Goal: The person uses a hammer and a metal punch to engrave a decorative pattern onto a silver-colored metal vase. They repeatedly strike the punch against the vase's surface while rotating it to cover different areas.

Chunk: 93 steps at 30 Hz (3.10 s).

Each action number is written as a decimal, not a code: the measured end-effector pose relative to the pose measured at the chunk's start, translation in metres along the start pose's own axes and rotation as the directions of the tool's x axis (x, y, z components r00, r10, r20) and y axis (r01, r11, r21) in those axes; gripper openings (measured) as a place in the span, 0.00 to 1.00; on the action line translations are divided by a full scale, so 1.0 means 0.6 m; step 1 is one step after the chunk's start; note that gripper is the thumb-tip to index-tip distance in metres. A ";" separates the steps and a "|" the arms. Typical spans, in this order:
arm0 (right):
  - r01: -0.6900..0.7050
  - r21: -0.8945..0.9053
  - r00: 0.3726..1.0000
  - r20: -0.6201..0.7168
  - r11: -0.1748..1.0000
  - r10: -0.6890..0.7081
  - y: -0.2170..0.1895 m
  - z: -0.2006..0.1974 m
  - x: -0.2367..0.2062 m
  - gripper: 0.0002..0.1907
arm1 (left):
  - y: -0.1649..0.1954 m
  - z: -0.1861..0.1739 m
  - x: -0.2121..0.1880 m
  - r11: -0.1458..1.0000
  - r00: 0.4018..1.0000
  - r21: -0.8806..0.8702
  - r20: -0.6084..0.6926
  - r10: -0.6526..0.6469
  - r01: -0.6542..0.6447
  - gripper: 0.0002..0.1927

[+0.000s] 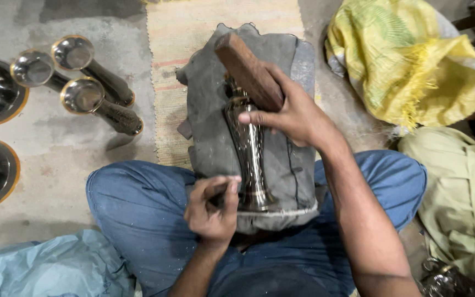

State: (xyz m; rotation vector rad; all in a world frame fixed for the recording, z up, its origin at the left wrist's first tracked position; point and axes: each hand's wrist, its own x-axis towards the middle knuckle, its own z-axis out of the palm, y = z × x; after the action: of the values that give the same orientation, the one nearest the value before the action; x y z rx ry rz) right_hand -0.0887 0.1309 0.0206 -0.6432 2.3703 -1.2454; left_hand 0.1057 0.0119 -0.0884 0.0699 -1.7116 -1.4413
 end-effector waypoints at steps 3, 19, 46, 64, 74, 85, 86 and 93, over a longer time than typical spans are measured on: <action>-0.011 -0.024 1.000 0.013 1.000 0.012 -0.017 -0.002 -0.004 0.58 | 0.014 -0.002 0.003 0.997 1.000 0.069 -0.014 0.022 -0.021 0.13; -0.139 -0.034 0.926 0.351 0.990 0.142 -0.085 -0.033 0.008 0.64 | 0.050 -0.013 0.006 0.998 0.999 0.064 -0.053 0.002 0.001 0.13; -0.050 0.288 0.986 0.169 0.956 0.001 0.019 -0.027 0.007 0.48 | 0.051 0.026 0.144 0.967 0.957 -0.023 0.151 -0.249 0.255 0.18; 0.274 -0.944 0.664 0.046 0.186 -0.747 -0.074 -0.165 -0.042 0.18 | 0.017 0.101 0.203 1.000 0.979 0.023 0.204 -0.012 0.007 0.19; 0.369 -0.900 0.675 0.086 0.234 -0.733 -0.106 -0.181 -0.047 0.14 | 0.022 0.103 0.210 0.993 0.980 0.105 0.186 -0.064 0.045 0.13; 0.183 -0.903 0.836 -0.065 0.389 -0.544 -0.067 -0.174 -0.071 0.16 | 0.016 0.094 0.261 0.967 0.859 0.251 0.504 -0.095 -0.041 0.18; 0.248 -0.814 0.825 -0.106 0.525 -0.555 -0.060 -0.172 -0.071 0.16 | 0.014 0.093 0.266 0.969 0.849 0.236 0.525 -0.059 -0.078 0.18; 0.128 -0.610 0.874 -0.303 0.782 -0.379 0.017 -0.157 -0.100 0.17 | 0.004 0.100 0.287 0.955 0.723 0.178 0.689 0.052 -0.239 0.20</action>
State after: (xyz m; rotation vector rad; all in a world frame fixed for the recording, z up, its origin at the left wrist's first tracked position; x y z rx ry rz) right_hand -0.0916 0.2316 0.0695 -1.0020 3.1531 -0.7882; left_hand -0.0376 -0.0345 0.0144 -0.5151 -2.4345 -1.1786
